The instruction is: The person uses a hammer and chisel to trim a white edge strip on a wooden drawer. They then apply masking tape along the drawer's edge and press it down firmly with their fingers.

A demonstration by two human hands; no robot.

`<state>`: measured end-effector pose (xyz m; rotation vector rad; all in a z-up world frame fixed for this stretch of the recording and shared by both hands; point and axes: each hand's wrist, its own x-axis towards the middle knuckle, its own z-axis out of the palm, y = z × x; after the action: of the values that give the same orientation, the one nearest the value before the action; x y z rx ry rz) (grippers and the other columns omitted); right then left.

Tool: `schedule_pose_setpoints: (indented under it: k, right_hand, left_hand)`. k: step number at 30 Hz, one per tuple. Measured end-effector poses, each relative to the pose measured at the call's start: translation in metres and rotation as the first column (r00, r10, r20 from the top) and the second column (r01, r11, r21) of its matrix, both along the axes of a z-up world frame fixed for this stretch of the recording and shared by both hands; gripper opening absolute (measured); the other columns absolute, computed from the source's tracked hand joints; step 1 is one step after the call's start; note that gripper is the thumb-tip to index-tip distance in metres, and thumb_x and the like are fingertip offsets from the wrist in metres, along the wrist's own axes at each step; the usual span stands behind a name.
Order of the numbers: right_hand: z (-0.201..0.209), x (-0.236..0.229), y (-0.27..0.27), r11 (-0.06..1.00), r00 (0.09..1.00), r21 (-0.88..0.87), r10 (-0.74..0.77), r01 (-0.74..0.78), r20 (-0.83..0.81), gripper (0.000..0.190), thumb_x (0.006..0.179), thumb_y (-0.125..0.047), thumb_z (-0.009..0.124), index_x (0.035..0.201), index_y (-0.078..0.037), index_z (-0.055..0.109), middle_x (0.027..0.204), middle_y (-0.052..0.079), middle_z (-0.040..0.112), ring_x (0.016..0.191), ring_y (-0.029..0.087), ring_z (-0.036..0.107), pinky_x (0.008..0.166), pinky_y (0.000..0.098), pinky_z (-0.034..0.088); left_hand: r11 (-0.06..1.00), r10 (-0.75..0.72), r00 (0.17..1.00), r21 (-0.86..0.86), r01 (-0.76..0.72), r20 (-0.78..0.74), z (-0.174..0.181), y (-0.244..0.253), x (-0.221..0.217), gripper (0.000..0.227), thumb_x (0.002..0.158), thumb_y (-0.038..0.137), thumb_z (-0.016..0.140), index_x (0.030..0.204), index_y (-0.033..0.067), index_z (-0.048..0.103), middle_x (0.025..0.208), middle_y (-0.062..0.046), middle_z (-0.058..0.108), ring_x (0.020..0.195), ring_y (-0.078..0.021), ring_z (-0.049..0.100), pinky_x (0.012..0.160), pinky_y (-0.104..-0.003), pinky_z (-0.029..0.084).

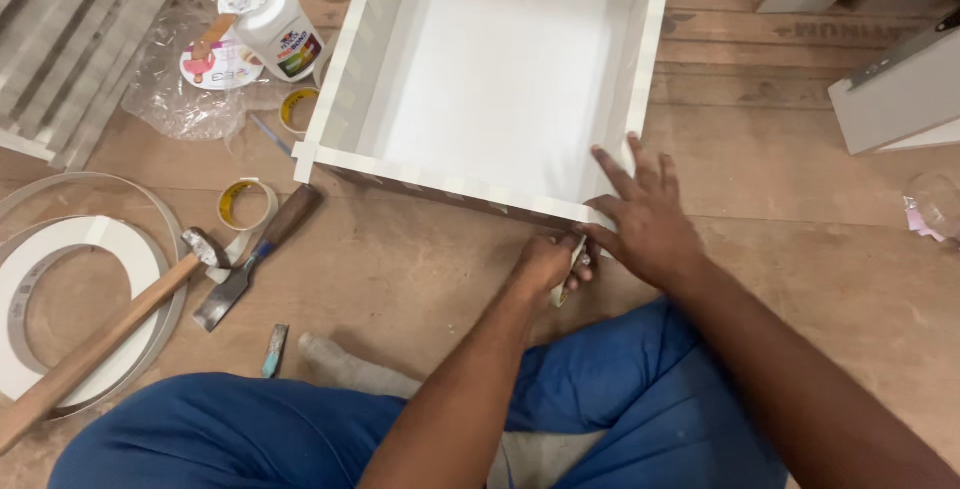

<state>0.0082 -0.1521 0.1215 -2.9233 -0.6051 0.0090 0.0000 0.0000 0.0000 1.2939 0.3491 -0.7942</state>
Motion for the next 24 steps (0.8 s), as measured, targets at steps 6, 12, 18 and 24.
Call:
schedule_pose_setpoints:
  k: [6,12,18,24]
  right_hand:
    - [0.017,0.002,0.028,0.958,0.998,-0.284,-0.043,0.029,-0.045,0.040,0.086,-0.046,0.069,0.097,-0.007,0.073,0.163,0.008,0.032,0.156,0.039,0.009,0.117,0.0739,0.009]
    - [0.007,0.008,0.044,0.877,0.997,-0.479,-0.058,0.029,-0.046,0.028,0.098,-0.033,0.055,0.101,-0.012,0.073,0.165,0.008,0.035,0.157,0.039,0.011,0.118,0.0720,0.007]
    - [-0.008,0.005,0.037,0.873,0.994,-0.487,-0.078,0.032,-0.073,0.043,0.097,-0.038,0.051,0.124,-0.008,0.066,0.156,0.007,0.043,0.157,0.032,0.017,0.119,0.0707,0.009]
    - [-0.020,0.013,0.045,0.799,0.996,-0.596,-0.080,0.083,0.032,0.045,0.095,-0.034,0.050,0.132,-0.013,0.062,0.157,0.009,0.041,0.153,0.038,0.019,0.114,0.0733,0.010]
  left_hand:
    - [0.999,-0.025,0.994,0.022,0.027,-0.109,0.032,0.013,-0.001,0.034,0.105,0.029,0.054,0.090,0.0022,0.067,0.062,-0.005,0.058,0.047,-0.0124,0.050,0.042,-0.030,0.040]
    - [0.998,0.013,0.999,-0.063,-0.016,-0.053,0.028,0.013,-0.004,0.053,0.108,0.043,0.044,0.078,0.0030,0.061,0.056,-0.005,0.050,0.040,-0.0122,0.041,0.039,-0.030,0.034]
    - [0.980,-0.197,0.978,-0.017,0.196,-0.070,0.023,0.027,0.004,0.040,0.103,0.035,0.051,0.088,0.0018,0.067,0.070,-0.011,0.061,0.058,-0.0230,0.053,0.054,-0.039,0.044]
    - [0.662,-0.434,0.733,0.738,-0.135,0.524,0.042,0.086,-0.014,0.034,0.099,0.033,0.058,0.100,0.0014,0.073,0.089,-0.022,0.072,0.084,-0.0411,0.068,0.076,-0.052,0.055]
